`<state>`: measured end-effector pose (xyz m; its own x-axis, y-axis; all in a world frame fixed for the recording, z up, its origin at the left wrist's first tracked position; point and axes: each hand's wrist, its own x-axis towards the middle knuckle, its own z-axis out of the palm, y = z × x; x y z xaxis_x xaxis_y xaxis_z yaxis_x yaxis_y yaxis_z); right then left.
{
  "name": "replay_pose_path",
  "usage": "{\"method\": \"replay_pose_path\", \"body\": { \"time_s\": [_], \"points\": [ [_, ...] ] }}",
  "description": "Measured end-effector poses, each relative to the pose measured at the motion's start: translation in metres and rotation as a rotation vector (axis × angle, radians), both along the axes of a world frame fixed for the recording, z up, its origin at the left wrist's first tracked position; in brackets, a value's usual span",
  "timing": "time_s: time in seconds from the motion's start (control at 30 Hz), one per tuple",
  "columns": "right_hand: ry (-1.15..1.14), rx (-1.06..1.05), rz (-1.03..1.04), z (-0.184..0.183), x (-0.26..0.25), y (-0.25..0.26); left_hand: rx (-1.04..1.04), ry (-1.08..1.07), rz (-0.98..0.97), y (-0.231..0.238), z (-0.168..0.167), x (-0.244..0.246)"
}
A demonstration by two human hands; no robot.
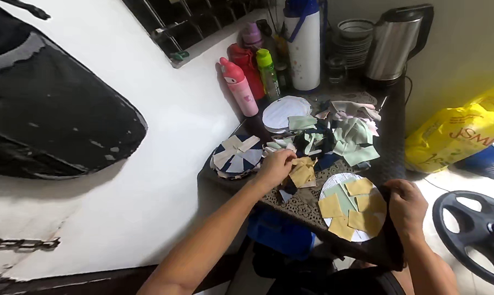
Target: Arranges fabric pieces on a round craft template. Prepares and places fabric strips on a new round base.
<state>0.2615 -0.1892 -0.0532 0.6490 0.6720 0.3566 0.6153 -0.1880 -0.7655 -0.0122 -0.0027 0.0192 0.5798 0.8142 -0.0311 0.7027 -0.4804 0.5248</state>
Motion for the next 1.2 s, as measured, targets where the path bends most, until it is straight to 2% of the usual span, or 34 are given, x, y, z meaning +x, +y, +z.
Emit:
{"method": "replay_pose_path", "body": {
  "time_s": [0.1, 0.2, 0.37, 0.5, 0.67, 0.77, 0.83, 0.97, 1.03, 1.1, 1.2],
  "points": [
    [0.140, -0.007, 0.045, 0.009, 0.006, -0.005, 0.187, -0.104, -0.026, -0.021, -0.007, -0.009],
    [0.155, 0.058, 0.062, 0.018, 0.003, -0.016, 0.301, -0.141, -0.103, -0.036, -0.015, -0.008],
    [0.055, 0.143, 0.166, 0.021, -0.013, -0.043, 0.207, 0.054, -0.060, -0.042, -0.016, 0.007],
    [0.069, 0.206, 0.230, 0.019, -0.032, -0.063, 0.078, -0.082, 0.042, -0.034, -0.019, 0.009],
    [0.146, 0.214, 0.317, 0.015, -0.066, -0.072, -0.284, -0.430, 0.170, -0.035, -0.005, 0.000],
    [0.266, 0.187, 0.375, 0.022, -0.091, -0.066, -0.533, -0.601, 0.143, -0.059, 0.012, -0.003],
    [0.472, 0.090, 0.420, 0.035, -0.107, -0.064, -0.653, -0.644, 0.072, -0.080, 0.017, -0.005],
    [1.142, -0.047, 0.498, 0.046, -0.118, -0.070, -0.883, -0.688, -0.079, -0.132, 0.008, -0.002],
    [1.307, -0.045, 0.454, 0.043, -0.120, -0.083, -0.999, -0.711, -0.103, -0.157, -0.005, -0.001],
    [1.283, -0.006, 0.381, 0.034, -0.118, -0.103, -1.131, -0.734, -0.064, -0.180, -0.021, 0.001],
    [1.025, 0.014, 0.328, 0.023, -0.107, -0.133, -1.423, -0.650, 0.056, -0.208, -0.042, 0.009]
  ]
}}
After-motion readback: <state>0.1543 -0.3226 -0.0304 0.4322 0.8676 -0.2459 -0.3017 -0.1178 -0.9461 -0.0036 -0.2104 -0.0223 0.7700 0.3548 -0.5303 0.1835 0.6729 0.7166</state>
